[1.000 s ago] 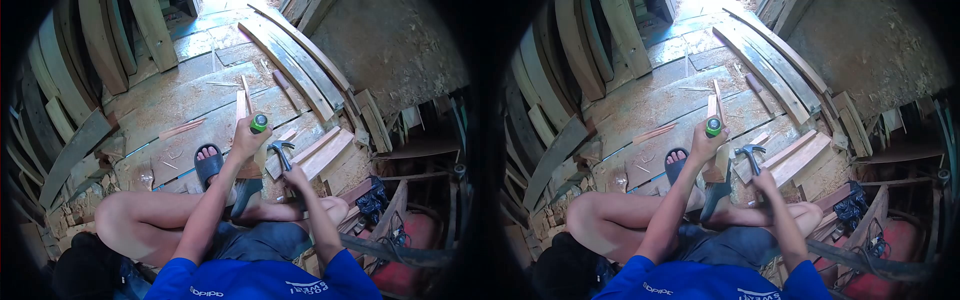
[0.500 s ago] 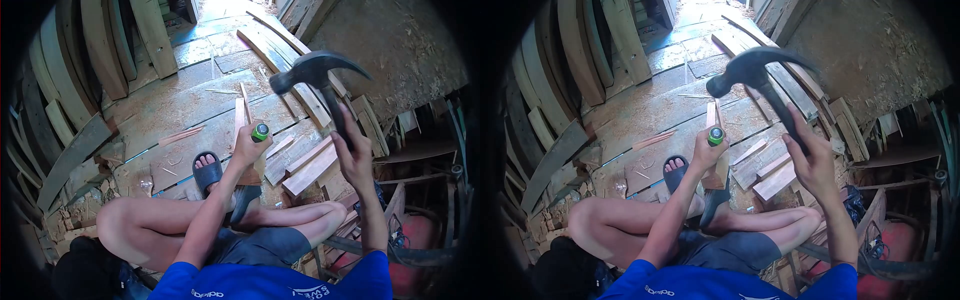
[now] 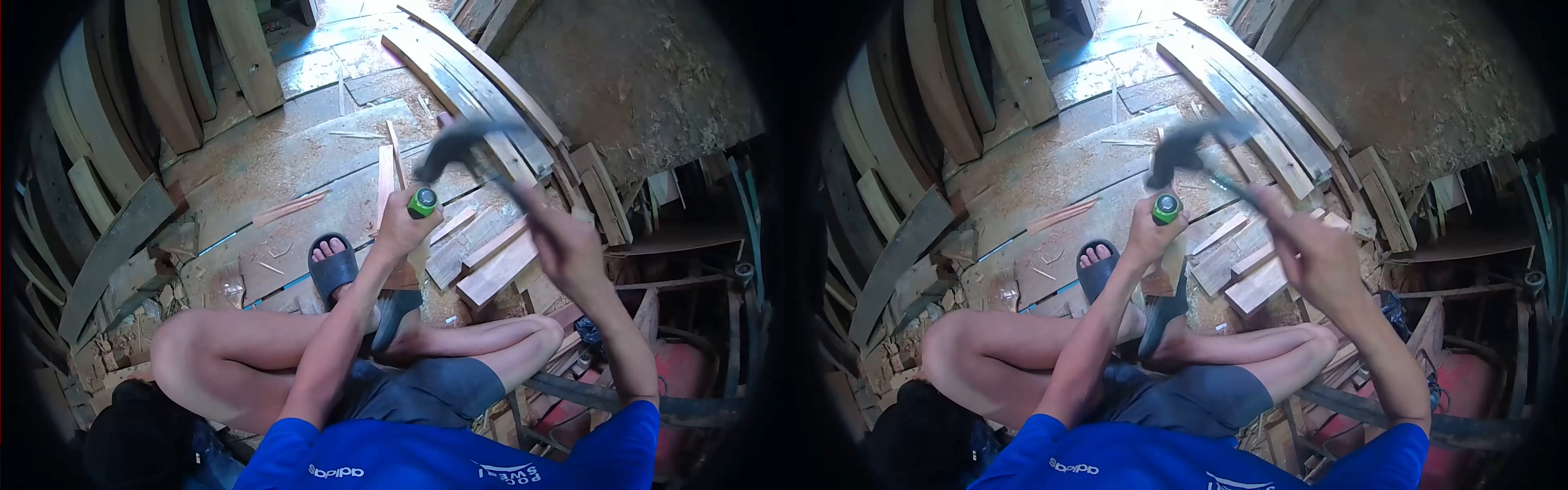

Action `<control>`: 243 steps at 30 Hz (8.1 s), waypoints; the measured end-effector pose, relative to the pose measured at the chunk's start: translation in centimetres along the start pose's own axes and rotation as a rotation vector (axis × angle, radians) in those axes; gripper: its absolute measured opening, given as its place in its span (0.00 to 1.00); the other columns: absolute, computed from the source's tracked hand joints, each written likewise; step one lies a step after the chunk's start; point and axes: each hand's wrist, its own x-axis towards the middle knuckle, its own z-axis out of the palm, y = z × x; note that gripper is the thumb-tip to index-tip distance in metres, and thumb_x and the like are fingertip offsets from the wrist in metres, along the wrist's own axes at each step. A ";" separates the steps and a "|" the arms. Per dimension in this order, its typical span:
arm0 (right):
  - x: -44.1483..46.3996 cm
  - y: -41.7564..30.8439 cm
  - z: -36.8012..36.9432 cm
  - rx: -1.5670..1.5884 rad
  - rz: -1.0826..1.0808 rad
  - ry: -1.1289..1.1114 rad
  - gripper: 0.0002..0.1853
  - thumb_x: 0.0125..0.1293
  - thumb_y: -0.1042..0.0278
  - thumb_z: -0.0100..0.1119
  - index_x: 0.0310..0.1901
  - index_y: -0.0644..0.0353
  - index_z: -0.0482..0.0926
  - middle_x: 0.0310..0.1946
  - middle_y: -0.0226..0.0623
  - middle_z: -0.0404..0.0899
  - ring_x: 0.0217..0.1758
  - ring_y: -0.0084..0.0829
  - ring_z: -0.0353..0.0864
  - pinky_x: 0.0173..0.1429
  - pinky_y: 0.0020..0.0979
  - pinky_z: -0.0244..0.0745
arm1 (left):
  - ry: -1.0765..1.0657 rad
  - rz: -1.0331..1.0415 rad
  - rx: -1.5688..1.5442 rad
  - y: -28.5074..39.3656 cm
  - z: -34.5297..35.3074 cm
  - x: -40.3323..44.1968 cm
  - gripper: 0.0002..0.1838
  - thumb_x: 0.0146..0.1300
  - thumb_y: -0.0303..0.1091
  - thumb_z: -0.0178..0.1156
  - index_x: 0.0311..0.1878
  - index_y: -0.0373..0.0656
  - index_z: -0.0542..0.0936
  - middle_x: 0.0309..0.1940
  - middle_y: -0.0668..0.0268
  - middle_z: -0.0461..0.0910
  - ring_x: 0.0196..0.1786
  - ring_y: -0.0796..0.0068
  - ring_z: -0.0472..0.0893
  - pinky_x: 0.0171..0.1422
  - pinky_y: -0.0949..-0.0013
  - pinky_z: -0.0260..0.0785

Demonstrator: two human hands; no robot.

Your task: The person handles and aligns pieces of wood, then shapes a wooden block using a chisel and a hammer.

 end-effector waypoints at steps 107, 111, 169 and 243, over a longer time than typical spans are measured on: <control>-16.1 4.5 21.5 0.146 0.887 0.013 0.33 0.63 0.67 0.61 0.68 0.66 0.62 0.60 0.49 0.67 0.65 0.41 0.67 0.67 0.42 0.63 | -0.005 0.252 -0.006 6.0 -4.1 4.6 0.30 0.70 0.52 0.52 0.61 0.35 0.65 0.43 0.58 0.71 0.46 0.72 0.72 0.51 0.67 0.66; -5.6 1.1 16.4 1.041 0.513 0.315 0.46 0.55 0.63 0.70 0.72 0.66 0.55 0.70 0.50 0.59 0.73 0.43 0.59 0.73 0.42 0.56 | -0.105 0.167 -0.056 9.7 -0.7 3.2 0.31 0.68 0.52 0.55 0.61 0.34 0.65 0.45 0.57 0.71 0.48 0.73 0.71 0.51 0.68 0.67; 5.9 -7.6 14.5 1.402 0.227 0.957 0.32 0.65 0.35 0.55 0.50 0.58 0.63 0.20 0.29 0.62 0.16 0.21 0.61 0.20 0.26 0.62 | 0.319 -0.151 -0.329 -5.1 0.7 -7.6 0.09 0.68 0.24 0.46 0.48 0.35 0.72 0.48 0.56 0.78 0.51 0.72 0.77 0.62 0.69 0.65; -19.6 8.5 20.6 1.486 1.514 0.093 0.06 0.63 0.72 0.55 0.36 0.56 0.66 0.17 0.28 0.67 0.13 0.19 0.66 0.14 0.24 0.61 | -0.011 0.116 -0.041 11.1 1.2 1.5 0.10 0.61 0.23 0.58 0.26 0.41 0.68 0.13 0.72 0.68 0.13 0.86 0.65 0.16 0.78 0.55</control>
